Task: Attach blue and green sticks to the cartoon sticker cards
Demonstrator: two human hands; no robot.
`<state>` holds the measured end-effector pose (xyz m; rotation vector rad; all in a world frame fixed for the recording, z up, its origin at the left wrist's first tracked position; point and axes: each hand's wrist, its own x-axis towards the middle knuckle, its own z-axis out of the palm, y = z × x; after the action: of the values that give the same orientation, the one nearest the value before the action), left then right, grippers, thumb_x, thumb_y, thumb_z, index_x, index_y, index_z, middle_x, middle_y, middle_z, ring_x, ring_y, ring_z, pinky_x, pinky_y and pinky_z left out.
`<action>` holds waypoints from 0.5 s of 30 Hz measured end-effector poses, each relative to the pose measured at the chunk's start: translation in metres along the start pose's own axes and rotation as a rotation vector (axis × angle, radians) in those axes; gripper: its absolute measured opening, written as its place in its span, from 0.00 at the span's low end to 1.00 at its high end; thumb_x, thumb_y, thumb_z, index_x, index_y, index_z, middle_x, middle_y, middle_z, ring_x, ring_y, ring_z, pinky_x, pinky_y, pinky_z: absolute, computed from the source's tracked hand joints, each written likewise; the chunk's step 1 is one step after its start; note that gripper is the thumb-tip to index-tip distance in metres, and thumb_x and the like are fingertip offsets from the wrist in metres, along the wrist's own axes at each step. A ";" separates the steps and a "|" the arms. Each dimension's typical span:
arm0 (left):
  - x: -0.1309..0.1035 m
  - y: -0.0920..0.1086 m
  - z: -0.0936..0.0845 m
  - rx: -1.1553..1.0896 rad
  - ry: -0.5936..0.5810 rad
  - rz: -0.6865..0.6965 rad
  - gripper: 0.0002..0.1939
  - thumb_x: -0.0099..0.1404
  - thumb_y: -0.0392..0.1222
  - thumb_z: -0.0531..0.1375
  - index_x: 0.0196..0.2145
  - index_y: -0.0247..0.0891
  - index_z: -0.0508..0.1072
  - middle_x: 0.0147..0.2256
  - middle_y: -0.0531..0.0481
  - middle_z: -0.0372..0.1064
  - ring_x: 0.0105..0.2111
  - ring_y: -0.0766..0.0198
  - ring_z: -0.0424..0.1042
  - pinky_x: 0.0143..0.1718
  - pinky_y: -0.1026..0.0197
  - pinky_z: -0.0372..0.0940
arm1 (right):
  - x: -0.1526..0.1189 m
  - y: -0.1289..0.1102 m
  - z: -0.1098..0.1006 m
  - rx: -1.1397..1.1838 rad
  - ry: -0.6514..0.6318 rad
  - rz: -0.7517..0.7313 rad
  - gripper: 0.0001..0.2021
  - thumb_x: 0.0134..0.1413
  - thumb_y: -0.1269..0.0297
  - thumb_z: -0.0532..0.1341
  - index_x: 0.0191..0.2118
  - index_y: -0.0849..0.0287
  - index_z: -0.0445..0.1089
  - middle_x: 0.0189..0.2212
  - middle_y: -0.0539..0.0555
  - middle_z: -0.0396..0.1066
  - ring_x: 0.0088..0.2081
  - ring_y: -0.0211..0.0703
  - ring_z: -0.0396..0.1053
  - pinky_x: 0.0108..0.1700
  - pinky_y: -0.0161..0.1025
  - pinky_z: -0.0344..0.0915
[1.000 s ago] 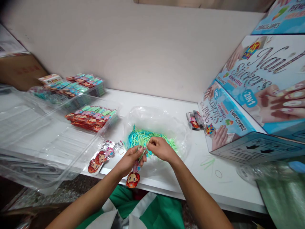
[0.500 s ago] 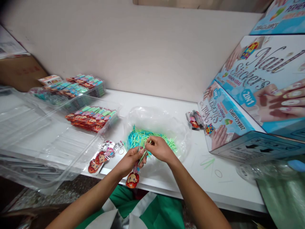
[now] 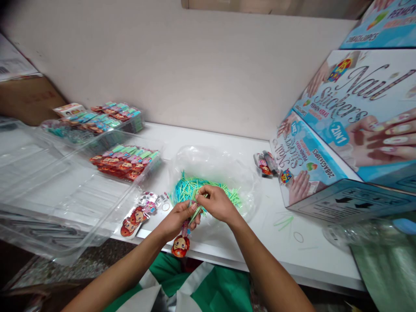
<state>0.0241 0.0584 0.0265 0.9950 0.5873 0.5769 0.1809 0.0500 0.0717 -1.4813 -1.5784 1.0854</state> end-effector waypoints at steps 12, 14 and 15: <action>0.000 -0.002 -0.003 -0.044 -0.032 -0.026 0.19 0.59 0.55 0.57 0.33 0.33 0.67 0.24 0.50 0.67 0.18 0.72 0.62 0.19 0.68 0.55 | -0.004 0.000 0.003 0.024 0.010 -0.018 0.08 0.53 0.60 0.55 0.34 0.58 0.66 0.27 0.48 0.65 0.27 0.36 0.64 0.31 0.34 0.62; -0.001 -0.002 -0.003 -0.051 -0.043 -0.035 0.19 0.59 0.54 0.57 0.34 0.32 0.67 0.24 0.50 0.67 0.18 0.72 0.62 0.19 0.68 0.54 | -0.004 -0.001 0.003 0.076 -0.021 -0.023 0.08 0.54 0.60 0.54 0.31 0.58 0.65 0.26 0.48 0.64 0.25 0.35 0.63 0.29 0.34 0.62; -0.001 -0.002 -0.003 -0.054 -0.044 -0.039 0.19 0.60 0.54 0.57 0.34 0.32 0.67 0.24 0.50 0.67 0.18 0.72 0.62 0.19 0.68 0.54 | -0.004 -0.002 0.003 0.095 -0.035 -0.023 0.08 0.54 0.60 0.54 0.31 0.58 0.64 0.25 0.47 0.63 0.25 0.35 0.63 0.28 0.34 0.62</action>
<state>0.0215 0.0588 0.0240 0.9412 0.5484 0.5324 0.1779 0.0453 0.0722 -1.3853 -1.5427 1.1626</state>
